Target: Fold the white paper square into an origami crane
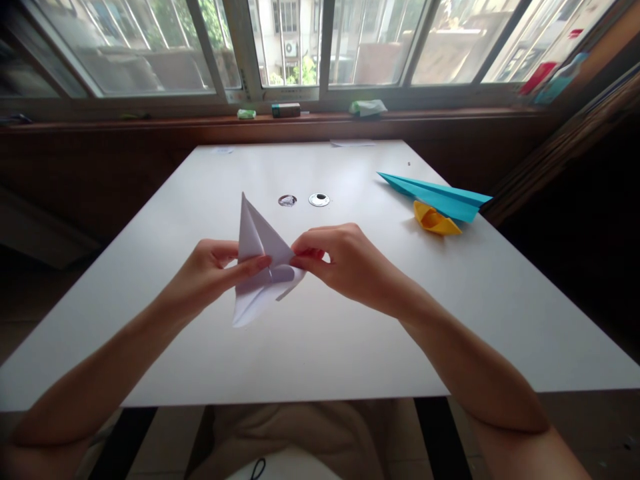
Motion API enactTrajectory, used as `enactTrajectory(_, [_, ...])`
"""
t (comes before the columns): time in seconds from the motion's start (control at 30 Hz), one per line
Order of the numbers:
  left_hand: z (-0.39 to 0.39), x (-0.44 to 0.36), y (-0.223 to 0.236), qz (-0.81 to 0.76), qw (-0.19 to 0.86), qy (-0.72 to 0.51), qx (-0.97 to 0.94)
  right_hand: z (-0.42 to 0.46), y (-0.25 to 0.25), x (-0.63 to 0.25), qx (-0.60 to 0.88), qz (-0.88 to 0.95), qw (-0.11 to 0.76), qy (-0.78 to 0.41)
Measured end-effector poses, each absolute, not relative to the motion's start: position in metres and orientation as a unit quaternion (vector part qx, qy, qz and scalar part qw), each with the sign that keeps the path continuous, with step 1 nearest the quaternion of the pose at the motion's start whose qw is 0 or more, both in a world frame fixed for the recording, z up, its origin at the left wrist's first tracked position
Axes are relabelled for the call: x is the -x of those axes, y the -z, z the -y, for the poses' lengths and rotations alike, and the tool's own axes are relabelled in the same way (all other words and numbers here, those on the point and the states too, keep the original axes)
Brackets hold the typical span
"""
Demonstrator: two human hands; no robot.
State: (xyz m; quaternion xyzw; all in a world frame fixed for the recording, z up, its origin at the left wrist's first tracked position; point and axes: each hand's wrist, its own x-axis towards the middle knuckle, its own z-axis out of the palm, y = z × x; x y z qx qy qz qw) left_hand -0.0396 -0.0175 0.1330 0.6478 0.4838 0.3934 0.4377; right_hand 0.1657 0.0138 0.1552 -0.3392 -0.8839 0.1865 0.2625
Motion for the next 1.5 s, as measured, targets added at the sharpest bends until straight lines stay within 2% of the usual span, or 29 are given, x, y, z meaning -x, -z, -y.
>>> enactTrajectory(0.47, [0.014, 0.038, -0.128, -0.469, 0.484, -0.391, -0.627, -0.006, -0.155, -0.164, 0.332, 0.89, 0.271, -0.155])
enactTrajectory(0.57, [0.014, 0.038, -0.124, -0.466, 0.425, -0.402, -0.663, -0.006, -0.155, -0.164, 0.325, 0.893, 0.271, -0.154])
enactTrajectory(0.77, [0.014, 0.036, -0.124, -0.475, 0.239, -0.415, -0.739, -0.013, -0.159, -0.171, 0.315, 0.898, 0.267, -0.156])
enactTrajectory(0.87, [0.014, 0.034, -0.125, -0.474, 0.185, -0.412, -0.755, -0.016, -0.162, -0.175, 0.332, 0.895, 0.259, -0.147])
enactTrajectory(1.07, [0.015, 0.032, -0.127, -0.456, 0.142, -0.423, -0.77, -0.016, -0.16, -0.174, 0.321, 0.906, 0.232, -0.147])
enactTrajectory(1.5, [0.016, 0.033, -0.127, -0.411, 0.076, -0.454, -0.786, -0.018, -0.156, -0.17, 0.327, 0.894, 0.235, -0.196])
